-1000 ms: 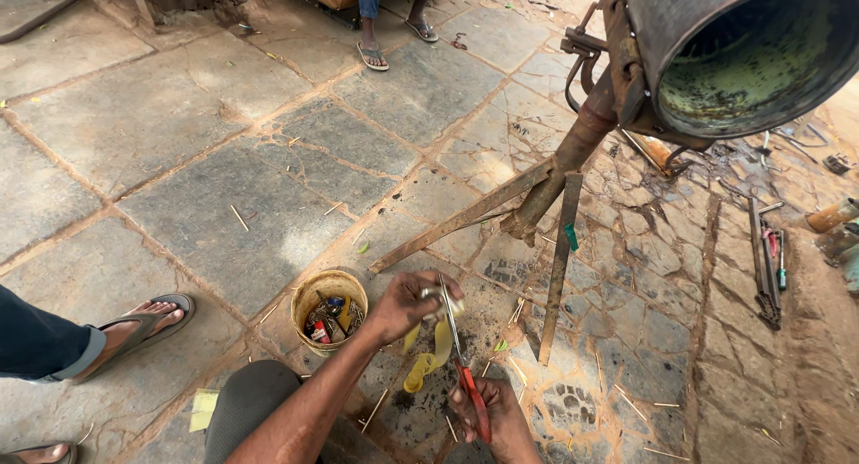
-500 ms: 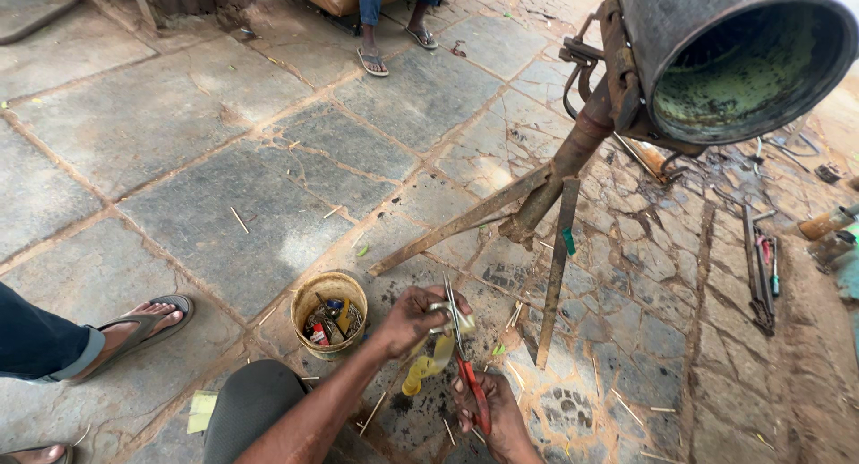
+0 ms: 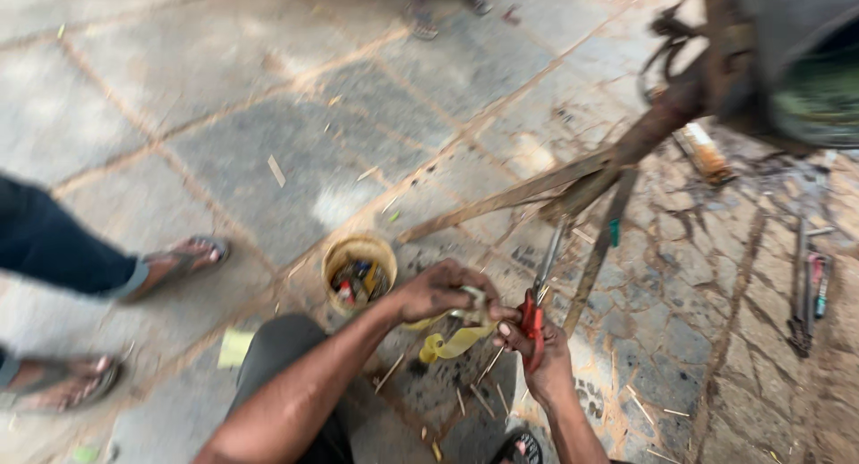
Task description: The person sits on the floor and cuts a long yellowish strip into small pieces with red-handled scissors, holding the strip in one hand and snipping repeatedly. Cut pieces and scraps accumulate on the floor next to a small bucket of supplies.
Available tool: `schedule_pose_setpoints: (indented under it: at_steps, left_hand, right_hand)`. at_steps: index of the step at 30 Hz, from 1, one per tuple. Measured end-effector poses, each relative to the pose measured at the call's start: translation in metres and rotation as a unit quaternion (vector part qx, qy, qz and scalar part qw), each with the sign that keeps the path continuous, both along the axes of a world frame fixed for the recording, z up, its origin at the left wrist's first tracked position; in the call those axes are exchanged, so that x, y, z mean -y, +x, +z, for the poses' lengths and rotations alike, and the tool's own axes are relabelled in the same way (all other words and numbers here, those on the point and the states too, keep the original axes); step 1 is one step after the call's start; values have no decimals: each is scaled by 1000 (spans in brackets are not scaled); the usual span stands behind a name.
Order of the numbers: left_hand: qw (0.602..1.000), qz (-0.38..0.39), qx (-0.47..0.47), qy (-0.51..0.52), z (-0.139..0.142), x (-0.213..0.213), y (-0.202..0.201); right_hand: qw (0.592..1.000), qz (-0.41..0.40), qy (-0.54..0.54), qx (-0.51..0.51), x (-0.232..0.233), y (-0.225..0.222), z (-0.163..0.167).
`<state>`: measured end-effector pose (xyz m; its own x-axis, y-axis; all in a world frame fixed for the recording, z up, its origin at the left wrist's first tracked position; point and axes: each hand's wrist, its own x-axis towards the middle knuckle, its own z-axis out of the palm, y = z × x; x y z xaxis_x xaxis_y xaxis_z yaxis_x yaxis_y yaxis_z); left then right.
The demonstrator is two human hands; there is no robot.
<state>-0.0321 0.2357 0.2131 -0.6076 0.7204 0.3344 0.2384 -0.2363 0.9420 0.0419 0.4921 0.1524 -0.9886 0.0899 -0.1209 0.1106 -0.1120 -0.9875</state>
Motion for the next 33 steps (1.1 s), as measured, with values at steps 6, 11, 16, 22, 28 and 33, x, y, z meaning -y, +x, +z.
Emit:
schedule_pose_setpoints:
  at_steps: [6,11,16,22,28,33]
  left_hand:
    - [959,125,-95,-237,-32,64,-9]
    - [768,270,-94,-574,-164,188,11]
    - [702,408,39,-582,-302,217,30]
    - [712,393,121,-569,-353,197,19]
    - [709,311,124,-620,-358,191,15]
    - [697,461,136,-532,-317,189,6]
  right_hand:
    - [991,23,133,-11,-12,11,-12]
    - [974,-103,194,-62,-78,3,-39]
    - [926,-168,337,-6,-154,-30,-96]
    - [911,-134,384,68,-205,-28,-136]
    - [928,-84,353,81,-200,-20,-134]
    - [935,-134,325,49,-147,-24,-96]
